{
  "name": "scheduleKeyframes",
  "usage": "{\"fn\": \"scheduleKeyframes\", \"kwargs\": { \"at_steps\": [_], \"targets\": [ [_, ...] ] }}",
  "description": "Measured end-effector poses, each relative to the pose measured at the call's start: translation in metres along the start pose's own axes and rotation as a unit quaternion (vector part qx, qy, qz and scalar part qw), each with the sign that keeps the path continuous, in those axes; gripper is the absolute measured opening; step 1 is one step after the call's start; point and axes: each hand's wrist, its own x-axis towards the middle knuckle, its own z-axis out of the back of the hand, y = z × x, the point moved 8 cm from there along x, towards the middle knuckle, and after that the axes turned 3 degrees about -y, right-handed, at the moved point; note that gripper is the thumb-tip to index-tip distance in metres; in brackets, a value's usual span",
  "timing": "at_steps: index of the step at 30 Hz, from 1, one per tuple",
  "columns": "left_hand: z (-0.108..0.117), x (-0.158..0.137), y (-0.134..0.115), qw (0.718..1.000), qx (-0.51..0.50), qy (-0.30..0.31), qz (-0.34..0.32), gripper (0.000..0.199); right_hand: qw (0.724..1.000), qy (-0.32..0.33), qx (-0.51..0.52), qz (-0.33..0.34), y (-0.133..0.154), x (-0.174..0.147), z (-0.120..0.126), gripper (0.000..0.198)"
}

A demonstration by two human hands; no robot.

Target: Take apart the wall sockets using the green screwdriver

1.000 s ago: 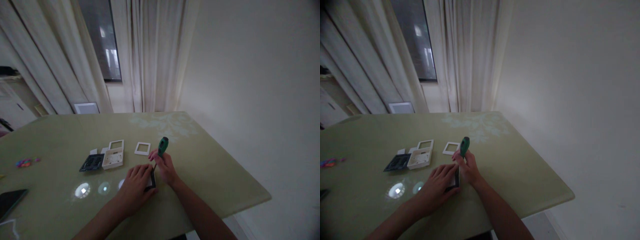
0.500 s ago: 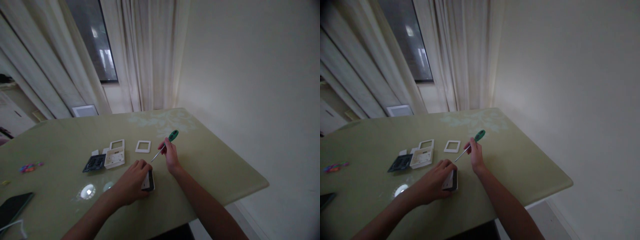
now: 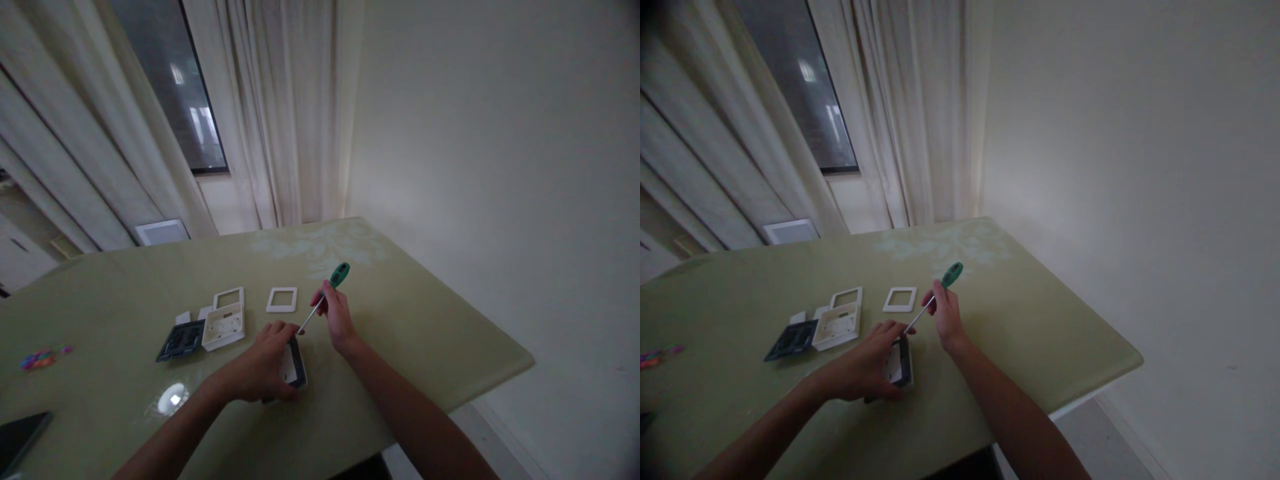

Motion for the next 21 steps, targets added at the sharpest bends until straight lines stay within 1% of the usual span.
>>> {"fn": "scheduleKeyframes", "kwargs": {
  "at_steps": [4, 10, 13, 17, 21],
  "targets": [
    [0.004, 0.001, 0.001, 0.998, -0.035, -0.035, -0.028, 0.09, 1.0, 0.001, 0.001, -0.005, -0.002, 0.001, -0.001, 0.062],
    [0.011, 0.005, 0.005, 0.995, -0.073, -0.058, -0.035, 0.079, 1.0, 0.007, -0.001, -0.006, 0.0, 0.0, -0.001, 0.063],
    [0.015, 0.008, 0.004, 0.992, -0.106, -0.066, -0.036, 0.079, 1.0, 0.01, 0.002, -0.009, 0.001, -0.001, -0.001, 0.062],
    [0.024, 0.011, 0.009, 0.982, -0.157, -0.1, -0.025, 0.077, 1.0, 0.011, 0.015, -0.016, 0.0, -0.002, -0.002, 0.057],
    [0.033, 0.011, 0.025, 0.963, -0.227, -0.145, 0.009, 0.064, 0.999, 0.004, 0.03, -0.025, -0.002, -0.004, -0.002, 0.053]
  ]
}}
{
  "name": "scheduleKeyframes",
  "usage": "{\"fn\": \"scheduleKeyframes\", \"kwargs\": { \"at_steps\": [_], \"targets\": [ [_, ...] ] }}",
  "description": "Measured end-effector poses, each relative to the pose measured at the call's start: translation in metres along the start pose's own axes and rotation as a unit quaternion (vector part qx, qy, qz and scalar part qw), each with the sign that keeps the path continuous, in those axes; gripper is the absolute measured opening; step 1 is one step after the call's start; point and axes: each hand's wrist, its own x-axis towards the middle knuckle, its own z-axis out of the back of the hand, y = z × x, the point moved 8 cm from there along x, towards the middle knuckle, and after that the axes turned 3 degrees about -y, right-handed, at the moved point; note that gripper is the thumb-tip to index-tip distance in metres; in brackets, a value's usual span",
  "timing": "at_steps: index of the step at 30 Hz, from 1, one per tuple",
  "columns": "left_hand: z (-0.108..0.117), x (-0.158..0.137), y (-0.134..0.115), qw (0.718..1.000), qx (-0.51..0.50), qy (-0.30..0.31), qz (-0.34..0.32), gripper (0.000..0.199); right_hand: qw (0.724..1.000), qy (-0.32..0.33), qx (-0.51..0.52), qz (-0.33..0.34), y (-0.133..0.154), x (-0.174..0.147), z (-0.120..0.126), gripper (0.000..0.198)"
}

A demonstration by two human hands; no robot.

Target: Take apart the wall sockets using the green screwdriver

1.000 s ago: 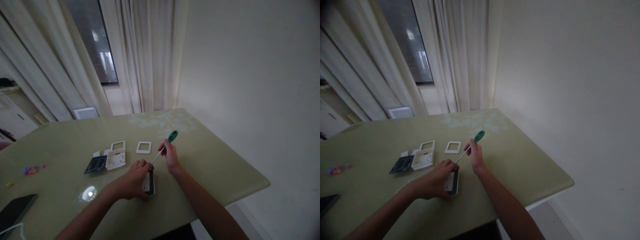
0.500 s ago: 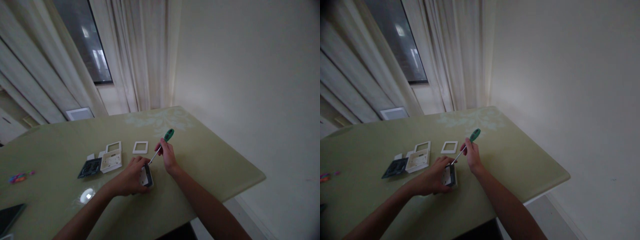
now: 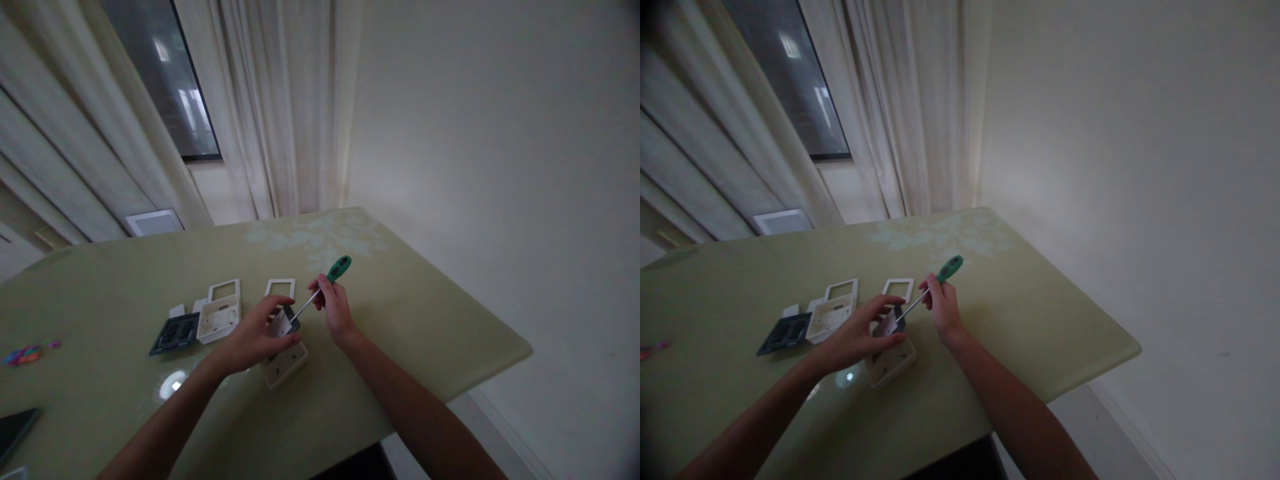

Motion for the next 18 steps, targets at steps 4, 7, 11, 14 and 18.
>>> {"fn": "scheduleKeyframes", "kwargs": {
  "at_steps": [4, 7, 11, 14, 18],
  "targets": [
    [0.013, 0.004, 0.016, 0.992, -0.102, -0.05, 0.051, 0.057, 1.0, -0.018, 0.01, -0.002, 0.0, 0.0, 0.005, 0.054],
    [0.018, 0.01, 0.03, 0.97, -0.209, -0.095, 0.082, 0.057, 0.999, -0.038, 0.003, 0.01, 0.004, 0.004, 0.015, 0.054],
    [0.02, 0.02, 0.049, 0.901, -0.391, -0.154, 0.107, 0.043, 0.998, -0.027, -0.058, 0.004, 0.003, 0.013, 0.027, 0.053],
    [0.015, 0.022, 0.058, 0.827, -0.517, -0.165, 0.143, 0.044, 0.99, 0.016, -0.14, -0.01, -0.001, 0.015, 0.026, 0.051],
    [0.008, 0.02, 0.057, 0.742, -0.628, -0.15, 0.181, 0.059, 0.963, 0.054, -0.264, 0.009, 0.001, 0.009, 0.019, 0.039]
  ]
}}
